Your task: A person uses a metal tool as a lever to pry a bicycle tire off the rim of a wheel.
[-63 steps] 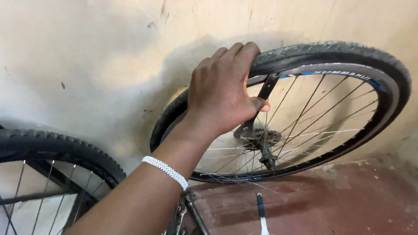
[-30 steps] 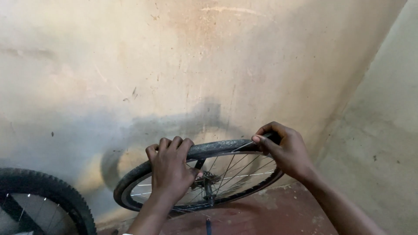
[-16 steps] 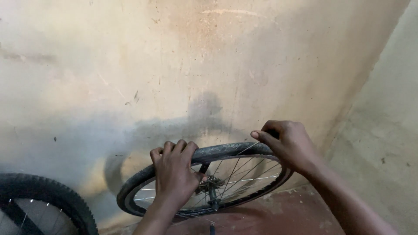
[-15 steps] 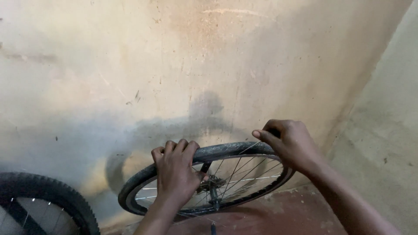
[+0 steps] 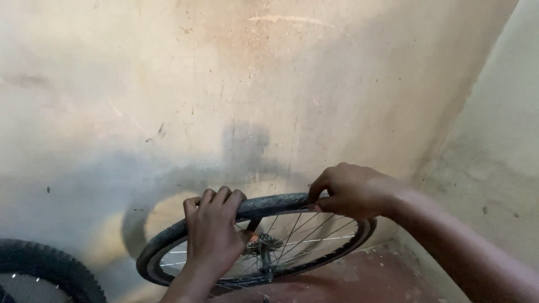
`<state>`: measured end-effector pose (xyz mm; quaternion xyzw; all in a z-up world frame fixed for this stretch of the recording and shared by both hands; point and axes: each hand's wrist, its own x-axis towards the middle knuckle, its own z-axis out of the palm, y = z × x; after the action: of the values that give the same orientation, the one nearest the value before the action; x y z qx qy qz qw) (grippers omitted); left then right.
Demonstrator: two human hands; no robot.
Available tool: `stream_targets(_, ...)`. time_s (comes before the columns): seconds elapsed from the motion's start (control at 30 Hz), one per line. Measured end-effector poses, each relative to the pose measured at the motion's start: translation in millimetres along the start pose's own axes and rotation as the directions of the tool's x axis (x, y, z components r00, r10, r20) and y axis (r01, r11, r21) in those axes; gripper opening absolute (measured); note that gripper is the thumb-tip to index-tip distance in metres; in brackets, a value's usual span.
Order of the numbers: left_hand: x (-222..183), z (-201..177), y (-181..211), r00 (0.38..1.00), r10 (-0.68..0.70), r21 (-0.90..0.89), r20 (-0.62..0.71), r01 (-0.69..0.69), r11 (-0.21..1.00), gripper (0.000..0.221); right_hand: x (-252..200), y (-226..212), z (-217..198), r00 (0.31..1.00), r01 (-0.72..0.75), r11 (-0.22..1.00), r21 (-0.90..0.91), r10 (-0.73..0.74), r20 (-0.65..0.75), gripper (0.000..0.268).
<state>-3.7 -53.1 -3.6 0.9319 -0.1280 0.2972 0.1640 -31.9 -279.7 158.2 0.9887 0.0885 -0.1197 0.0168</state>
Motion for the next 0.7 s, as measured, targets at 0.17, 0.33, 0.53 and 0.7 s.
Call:
stream_targets(0.17,1.1,2.7,2.9,0.999,0.034,-0.017,-0.027,-0.035,0.999,0.059,8.8,11.3,2.3,0.998,-0.064,0.985,0.160,0.064,0.003,0.026)
stream_targets(0.33,2.7,1.1,3.5,1.000,0.028,-0.029,0.009,-0.028,0.999,0.065,13.3,8.8,-7.5,0.995,-0.092,0.934,0.344,0.072,0.071,0.020)
stream_targets(0.53,5.2,7.3,1.0,0.997,0.054,-0.023,-0.047,-0.056,0.998,0.069,19.2,-2.4,-11.7,1.000,-0.001,0.996,0.094,0.002,-0.003,0.020)
stream_targets(0.7,8.4,9.7,2.0,0.997,0.070,-0.038,-0.019,-0.071,0.997,0.055,24.7,-5.4,-13.4,0.998,-0.047,0.985,0.164,0.038,0.056,0.019)
